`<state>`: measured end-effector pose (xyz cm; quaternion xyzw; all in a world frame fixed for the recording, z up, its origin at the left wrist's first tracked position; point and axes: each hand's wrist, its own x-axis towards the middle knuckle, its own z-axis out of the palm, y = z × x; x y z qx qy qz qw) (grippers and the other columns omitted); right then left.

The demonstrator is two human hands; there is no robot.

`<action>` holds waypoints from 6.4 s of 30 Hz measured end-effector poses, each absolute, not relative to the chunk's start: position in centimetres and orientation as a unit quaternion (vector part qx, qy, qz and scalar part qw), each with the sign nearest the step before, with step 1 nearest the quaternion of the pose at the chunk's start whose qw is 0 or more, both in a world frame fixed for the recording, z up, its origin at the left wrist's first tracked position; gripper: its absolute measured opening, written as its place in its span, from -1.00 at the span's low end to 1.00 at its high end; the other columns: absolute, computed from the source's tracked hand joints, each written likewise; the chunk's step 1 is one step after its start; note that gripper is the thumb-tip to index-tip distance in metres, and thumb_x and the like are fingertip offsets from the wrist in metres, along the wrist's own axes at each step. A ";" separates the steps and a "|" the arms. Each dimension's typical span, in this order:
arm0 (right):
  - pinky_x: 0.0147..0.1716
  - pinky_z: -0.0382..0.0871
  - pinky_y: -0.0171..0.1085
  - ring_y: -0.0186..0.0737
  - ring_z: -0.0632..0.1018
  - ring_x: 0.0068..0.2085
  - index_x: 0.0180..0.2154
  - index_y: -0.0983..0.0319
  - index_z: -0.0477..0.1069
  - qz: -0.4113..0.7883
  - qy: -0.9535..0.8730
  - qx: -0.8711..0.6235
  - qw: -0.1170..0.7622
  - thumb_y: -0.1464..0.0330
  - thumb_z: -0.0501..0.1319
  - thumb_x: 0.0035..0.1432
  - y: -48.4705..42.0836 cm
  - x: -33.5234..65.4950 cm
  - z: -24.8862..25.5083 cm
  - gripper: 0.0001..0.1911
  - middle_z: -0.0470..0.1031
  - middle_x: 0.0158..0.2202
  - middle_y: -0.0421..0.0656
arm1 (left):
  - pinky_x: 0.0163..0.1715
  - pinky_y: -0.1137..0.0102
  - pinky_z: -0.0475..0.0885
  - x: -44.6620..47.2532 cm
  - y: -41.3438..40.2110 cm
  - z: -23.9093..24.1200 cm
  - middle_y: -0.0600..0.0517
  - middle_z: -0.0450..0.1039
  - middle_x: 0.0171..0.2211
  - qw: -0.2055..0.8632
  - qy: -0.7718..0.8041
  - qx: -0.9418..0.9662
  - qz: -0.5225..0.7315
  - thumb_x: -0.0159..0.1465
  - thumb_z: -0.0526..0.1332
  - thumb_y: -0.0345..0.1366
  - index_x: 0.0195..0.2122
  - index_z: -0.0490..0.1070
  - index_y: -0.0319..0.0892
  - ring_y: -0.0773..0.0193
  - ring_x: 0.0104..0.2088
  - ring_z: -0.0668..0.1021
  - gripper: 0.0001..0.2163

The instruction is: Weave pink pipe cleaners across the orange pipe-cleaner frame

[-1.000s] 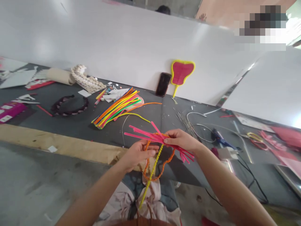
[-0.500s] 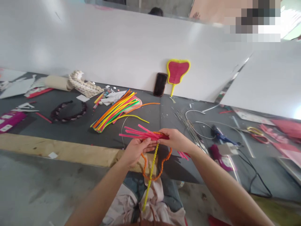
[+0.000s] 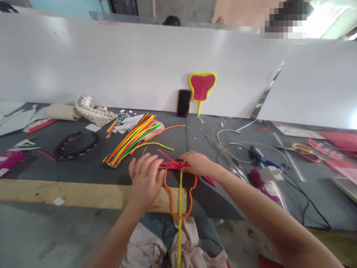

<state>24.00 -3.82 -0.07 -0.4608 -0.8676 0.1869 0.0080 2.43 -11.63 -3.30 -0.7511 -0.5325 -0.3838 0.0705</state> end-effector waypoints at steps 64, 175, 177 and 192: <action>-0.09 0.30 -0.10 0.03 0.45 0.02 0.08 0.24 0.37 -0.009 -0.820 -0.569 0.064 0.36 0.15 0.23 -7.1 29.1 -1.8 -0.62 0.50 0.02 0.01 | 0.29 -0.02 0.01 7.6 -8.5 -4.4 -0.24 -0.02 0.36 0.012 -0.461 -0.887 0.034 0.30 -0.12 0.21 0.34 0.02 -0.35 -0.09 0.36 0.06 -0.21; 0.14 0.36 0.00 -0.03 0.41 0.18 0.04 0.28 0.45 0.045 -0.860 -0.433 0.265 0.31 0.11 0.29 -17.7 26.0 -6.2 -0.65 0.48 0.10 -0.01 | 0.26 -0.22 -0.31 3.9 -20.9 -5.2 -0.25 0.05 0.34 0.020 -0.407 -0.913 -0.011 0.32 -0.04 0.12 0.38 -0.11 -0.23 -0.06 0.36 0.08 -0.28; 0.16 0.35 0.00 -0.02 0.39 0.20 0.05 0.31 0.44 0.039 -0.862 -0.441 0.247 0.31 0.12 0.29 -17.2 25.9 -6.5 -0.64 0.46 0.12 0.01 | 0.26 -0.22 -0.31 4.2 -20.5 -5.4 -0.25 0.04 0.35 0.022 -0.414 -0.910 -0.011 0.33 -0.04 0.09 0.37 -0.08 -0.22 -0.06 0.36 0.08 -0.31; 0.16 0.32 0.10 0.13 0.14 0.34 0.16 0.28 0.36 0.039 -0.858 -0.485 0.164 0.37 0.01 0.33 -12.9 26.2 -5.1 -0.58 0.29 0.26 -0.05 | 0.24 -0.26 -0.27 5.0 -17.3 -4.7 -0.13 0.20 0.29 0.012 -0.413 -0.909 -0.055 0.32 0.01 0.08 0.33 0.06 0.00 -0.08 0.31 0.18 -0.41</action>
